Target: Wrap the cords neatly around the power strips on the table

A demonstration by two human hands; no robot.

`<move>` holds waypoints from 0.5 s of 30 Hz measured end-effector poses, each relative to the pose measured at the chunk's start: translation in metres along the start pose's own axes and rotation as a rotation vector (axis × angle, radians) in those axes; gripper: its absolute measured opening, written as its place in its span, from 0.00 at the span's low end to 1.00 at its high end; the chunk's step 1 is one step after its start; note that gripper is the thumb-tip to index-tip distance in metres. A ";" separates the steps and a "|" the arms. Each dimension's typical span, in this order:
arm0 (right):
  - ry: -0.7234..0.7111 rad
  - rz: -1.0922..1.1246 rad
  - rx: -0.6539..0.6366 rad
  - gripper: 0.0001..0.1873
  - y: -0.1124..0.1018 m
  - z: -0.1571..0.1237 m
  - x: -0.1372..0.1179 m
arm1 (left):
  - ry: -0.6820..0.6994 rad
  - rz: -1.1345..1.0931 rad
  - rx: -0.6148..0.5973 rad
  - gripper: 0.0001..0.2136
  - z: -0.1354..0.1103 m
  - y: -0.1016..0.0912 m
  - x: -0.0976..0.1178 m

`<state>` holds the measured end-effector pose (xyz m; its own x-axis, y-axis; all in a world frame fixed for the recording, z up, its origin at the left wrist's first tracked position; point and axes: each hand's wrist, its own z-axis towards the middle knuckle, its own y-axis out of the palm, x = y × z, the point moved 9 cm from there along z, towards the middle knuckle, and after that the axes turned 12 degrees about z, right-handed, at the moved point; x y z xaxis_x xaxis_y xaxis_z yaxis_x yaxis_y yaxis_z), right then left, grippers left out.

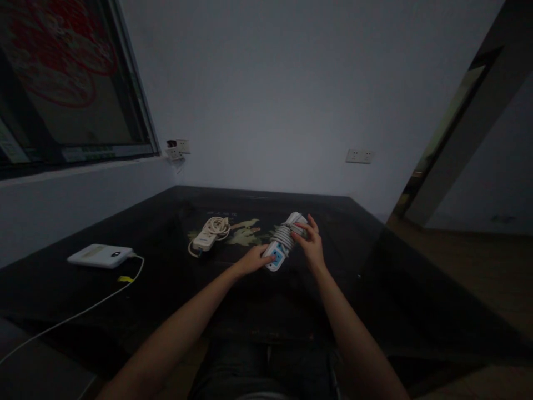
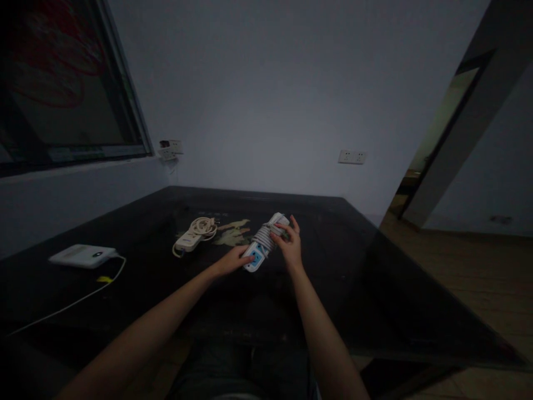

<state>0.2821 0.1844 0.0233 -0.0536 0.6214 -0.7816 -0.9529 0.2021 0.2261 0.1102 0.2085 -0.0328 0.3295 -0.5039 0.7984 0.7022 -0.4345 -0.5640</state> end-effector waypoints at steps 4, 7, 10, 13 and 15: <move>-0.022 -0.036 -0.011 0.16 -0.006 0.005 -0.001 | -0.016 -0.027 -0.026 0.19 0.001 -0.001 -0.003; -0.046 -0.100 0.048 0.16 -0.018 0.009 0.003 | -0.036 -0.047 -0.016 0.20 0.003 -0.003 -0.008; -0.052 -0.133 0.093 0.18 -0.025 0.010 0.008 | -0.065 -0.054 0.033 0.20 0.005 -0.008 -0.014; -0.058 -0.151 0.146 0.18 -0.030 0.009 0.009 | -0.103 -0.054 0.118 0.19 0.007 -0.017 -0.019; -0.051 -0.168 0.174 0.18 -0.032 0.008 0.010 | -0.133 -0.063 0.175 0.18 0.008 -0.023 -0.023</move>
<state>0.3149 0.1899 0.0128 0.1205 0.6049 -0.7871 -0.8812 0.4302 0.1958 0.0911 0.2358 -0.0365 0.3540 -0.3718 0.8582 0.8188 -0.3202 -0.4765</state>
